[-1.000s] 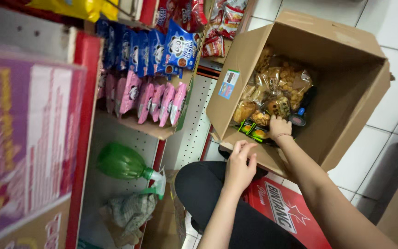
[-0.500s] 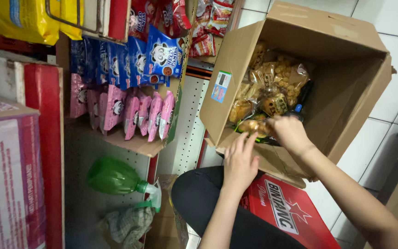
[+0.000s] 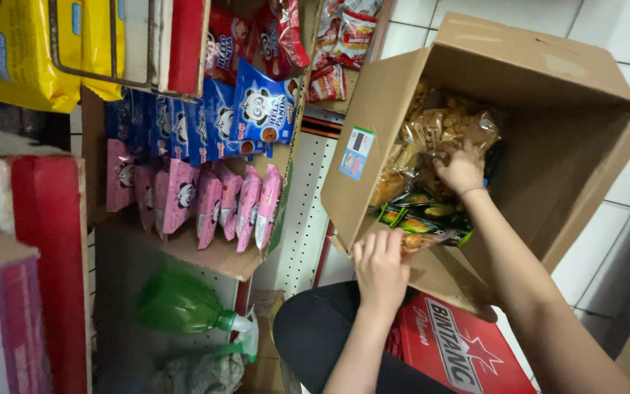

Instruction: The person is restocking shelves in a convenience store. They transfer packaged cookies from a cardboard box into a green basket and then use a barcode scanner to scan and place chocolate bars onto a shelf.

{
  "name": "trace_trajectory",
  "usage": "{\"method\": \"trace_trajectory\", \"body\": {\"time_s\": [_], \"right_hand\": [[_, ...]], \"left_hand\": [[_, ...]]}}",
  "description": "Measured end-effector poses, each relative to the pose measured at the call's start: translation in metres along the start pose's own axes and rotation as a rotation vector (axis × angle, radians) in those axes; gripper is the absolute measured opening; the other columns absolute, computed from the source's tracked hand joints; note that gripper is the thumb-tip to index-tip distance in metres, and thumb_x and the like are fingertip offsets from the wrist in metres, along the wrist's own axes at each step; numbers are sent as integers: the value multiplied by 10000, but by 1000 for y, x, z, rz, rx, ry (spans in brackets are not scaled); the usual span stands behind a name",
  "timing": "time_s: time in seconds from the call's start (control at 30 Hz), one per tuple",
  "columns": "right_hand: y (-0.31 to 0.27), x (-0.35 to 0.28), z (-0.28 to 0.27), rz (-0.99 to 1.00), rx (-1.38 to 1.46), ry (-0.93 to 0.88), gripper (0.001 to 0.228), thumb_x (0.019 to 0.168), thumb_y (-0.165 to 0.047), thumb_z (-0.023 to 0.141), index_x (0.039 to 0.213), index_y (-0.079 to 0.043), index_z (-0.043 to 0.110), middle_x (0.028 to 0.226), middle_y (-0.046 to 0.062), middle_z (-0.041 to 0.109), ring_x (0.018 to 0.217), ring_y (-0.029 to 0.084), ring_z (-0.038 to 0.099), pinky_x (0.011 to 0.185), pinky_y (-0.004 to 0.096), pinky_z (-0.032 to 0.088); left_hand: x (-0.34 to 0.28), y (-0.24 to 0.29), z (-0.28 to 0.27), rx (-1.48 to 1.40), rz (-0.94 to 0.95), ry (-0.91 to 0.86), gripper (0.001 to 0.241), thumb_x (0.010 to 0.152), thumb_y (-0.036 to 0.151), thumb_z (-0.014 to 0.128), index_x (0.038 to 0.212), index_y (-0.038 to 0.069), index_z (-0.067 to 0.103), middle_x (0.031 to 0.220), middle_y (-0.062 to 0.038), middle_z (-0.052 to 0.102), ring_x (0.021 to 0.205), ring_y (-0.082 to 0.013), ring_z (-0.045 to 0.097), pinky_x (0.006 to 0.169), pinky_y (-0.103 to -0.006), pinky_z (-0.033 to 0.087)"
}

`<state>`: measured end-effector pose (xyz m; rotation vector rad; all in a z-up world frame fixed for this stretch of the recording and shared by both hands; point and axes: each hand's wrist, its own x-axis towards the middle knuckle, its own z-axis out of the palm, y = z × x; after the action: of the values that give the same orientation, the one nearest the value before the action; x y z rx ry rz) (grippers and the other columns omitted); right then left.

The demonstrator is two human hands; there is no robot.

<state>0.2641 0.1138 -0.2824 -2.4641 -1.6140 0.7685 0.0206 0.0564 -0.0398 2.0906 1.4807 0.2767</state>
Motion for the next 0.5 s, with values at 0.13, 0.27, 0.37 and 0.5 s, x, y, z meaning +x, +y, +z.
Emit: {"method": "trace_trajectory", "body": {"time_s": [0.13, 0.27, 0.37, 0.5], "right_hand": [[20, 24, 51, 117, -362, -137, 473, 816, -449, 801, 1075, -55, 773, 1439, 175, 453, 1269, 385, 496, 1064, 539, 430], [33, 33, 74, 165, -150, 94, 392, 875, -313, 775, 1132, -20, 746, 1477, 165, 535, 1195, 384, 584, 938, 486, 513], [44, 33, 72, 56, -172, 244, 292, 881, -267, 788, 1086, -63, 746, 1363, 158, 623, 1181, 365, 609, 942, 482, 524], [55, 36, 57, 206, -56, 160, 440, 904, -269, 816, 1271, -87, 655, 1174, 192, 693, 1101, 410, 644, 925, 509, 538]], "left_hand": [[5, 1, -2, -44, 15, -4, 467, 738, 80, 782, 1181, 59, 639, 1080, -95, 645, 1050, -296, 595, 946, -465, 419], [8, 2, -2, -75, 17, -19, 464, 741, 84, 786, 1180, 59, 638, 1077, -92, 645, 1043, -292, 597, 949, -462, 421], [8, 3, -2, -82, 18, -15, 453, 753, 79, 783, 1183, 64, 640, 1076, -86, 647, 1039, -288, 600, 948, -453, 426], [7, 3, -2, -110, 21, -37, 451, 740, 87, 783, 1167, 69, 641, 1063, -82, 652, 1035, -292, 604, 926, -452, 423]]}}
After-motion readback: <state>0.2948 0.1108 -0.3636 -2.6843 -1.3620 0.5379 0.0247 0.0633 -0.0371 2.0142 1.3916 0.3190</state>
